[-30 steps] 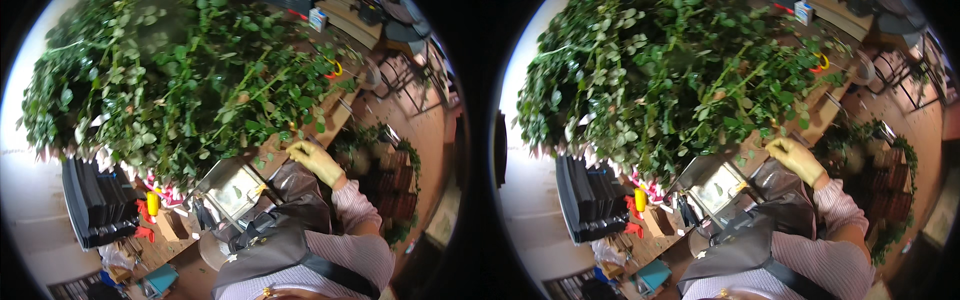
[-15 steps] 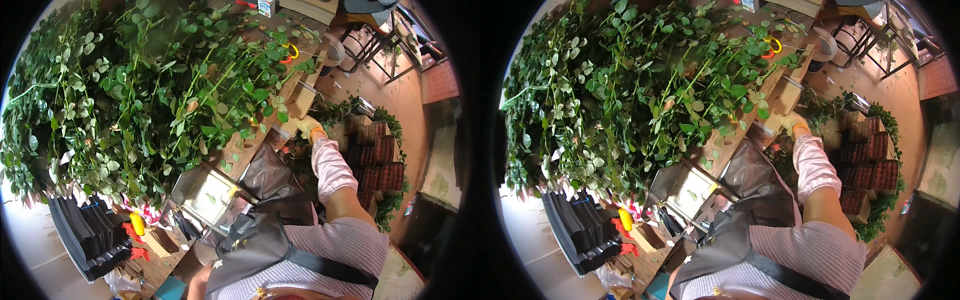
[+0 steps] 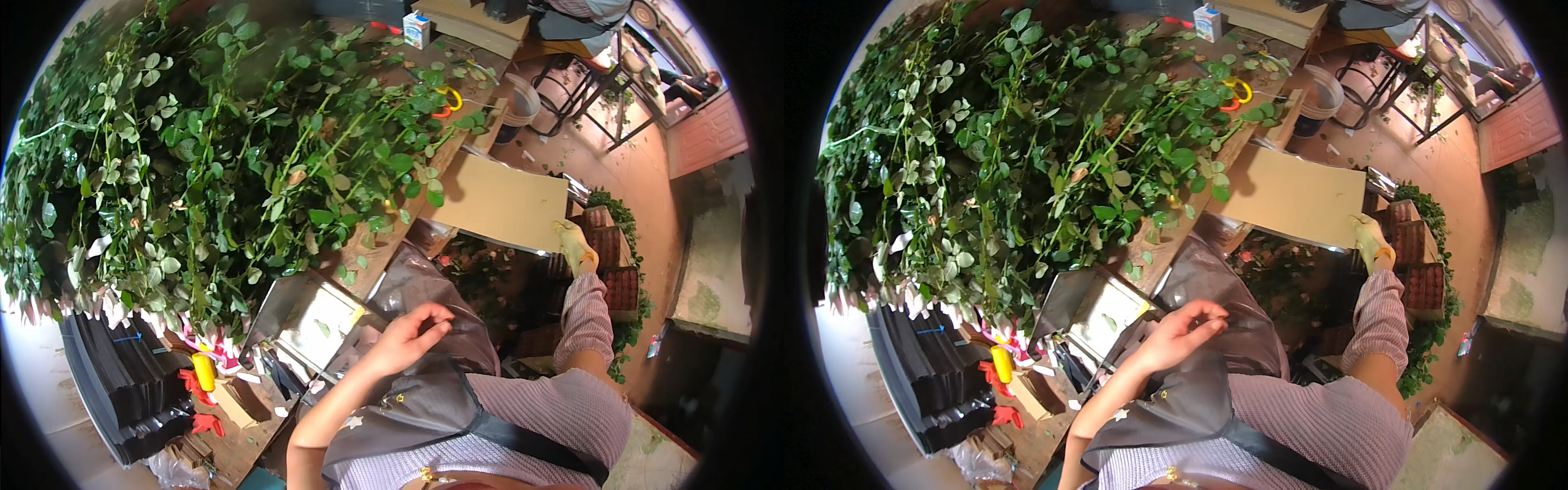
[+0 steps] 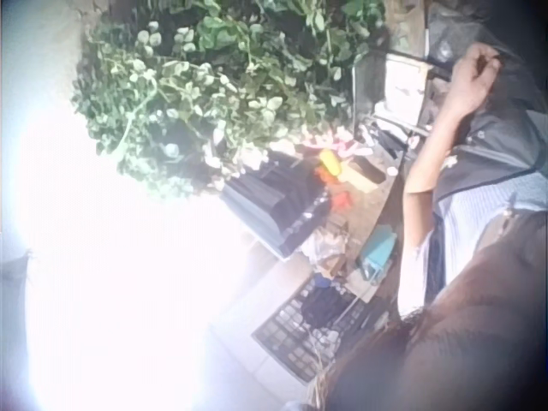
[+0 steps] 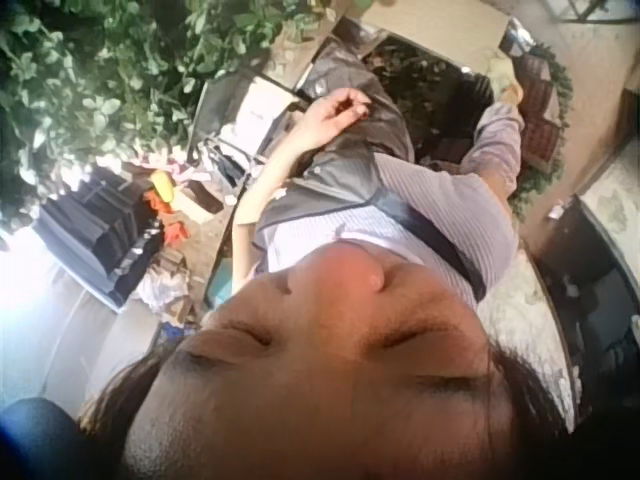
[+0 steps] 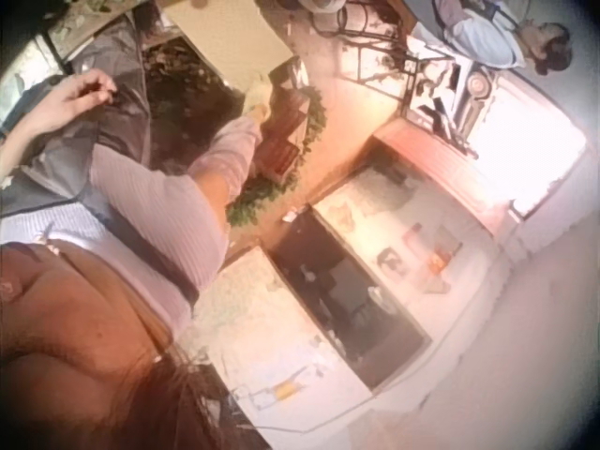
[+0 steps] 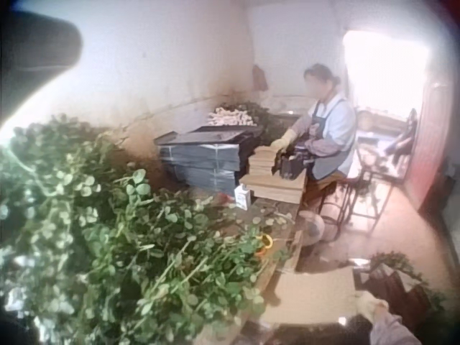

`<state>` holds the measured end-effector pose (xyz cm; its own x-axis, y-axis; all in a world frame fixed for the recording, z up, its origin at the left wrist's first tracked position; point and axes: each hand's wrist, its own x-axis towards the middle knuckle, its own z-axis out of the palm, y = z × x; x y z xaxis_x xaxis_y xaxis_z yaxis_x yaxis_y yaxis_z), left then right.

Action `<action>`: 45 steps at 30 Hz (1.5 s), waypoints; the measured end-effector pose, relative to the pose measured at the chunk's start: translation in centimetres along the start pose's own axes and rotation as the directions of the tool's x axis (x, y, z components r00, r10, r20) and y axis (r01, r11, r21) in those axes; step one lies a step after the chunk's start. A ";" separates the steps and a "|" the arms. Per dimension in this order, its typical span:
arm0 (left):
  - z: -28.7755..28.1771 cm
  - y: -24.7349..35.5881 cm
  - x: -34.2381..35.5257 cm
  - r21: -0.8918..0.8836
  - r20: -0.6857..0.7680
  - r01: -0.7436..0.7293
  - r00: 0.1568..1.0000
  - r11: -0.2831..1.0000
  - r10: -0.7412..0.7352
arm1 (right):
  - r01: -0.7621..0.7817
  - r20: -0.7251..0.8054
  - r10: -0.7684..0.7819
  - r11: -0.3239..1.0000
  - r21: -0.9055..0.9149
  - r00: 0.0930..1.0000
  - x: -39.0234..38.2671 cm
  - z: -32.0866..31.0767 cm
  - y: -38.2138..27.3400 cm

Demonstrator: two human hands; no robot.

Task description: The person arranges pink roses and green foliage into a cardboard box, using shears to trim stems and placing the flowers neatly inside. The person also handles a plastic bag and a white bucket during the process.

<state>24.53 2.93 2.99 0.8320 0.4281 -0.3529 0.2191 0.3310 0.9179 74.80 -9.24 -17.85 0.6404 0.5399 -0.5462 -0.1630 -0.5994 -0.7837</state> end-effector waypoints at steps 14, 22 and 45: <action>-1.5 -7.6 1.3 -0.129 -0.039 0.220 0.973 0.967 -0.226 | 0.259 0.230 -0.121 0.401 -0.879 0.966 -2.3 18.4 -8.8; -1.3 -8.1 9.8 -0.787 -0.042 0.224 0.910 0.574 -0.413 | 0.012 0.540 0.098 0.980 -0.197 0.836 -10.0 1.3 -14.7; 3.8 -0.8 6.0 0.229 -0.383 -0.184 0.886 0.956 0.263 | 0.906 0.820 -0.570 -0.371 -0.204 -0.049 -28.0 13.9 -36.3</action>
<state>31.31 2.04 0.85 0.5990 0.7882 -0.1412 0.1726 0.0451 0.9840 52.32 5.64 21.77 -0.5537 0.8000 0.2312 0.7937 0.5910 -0.1441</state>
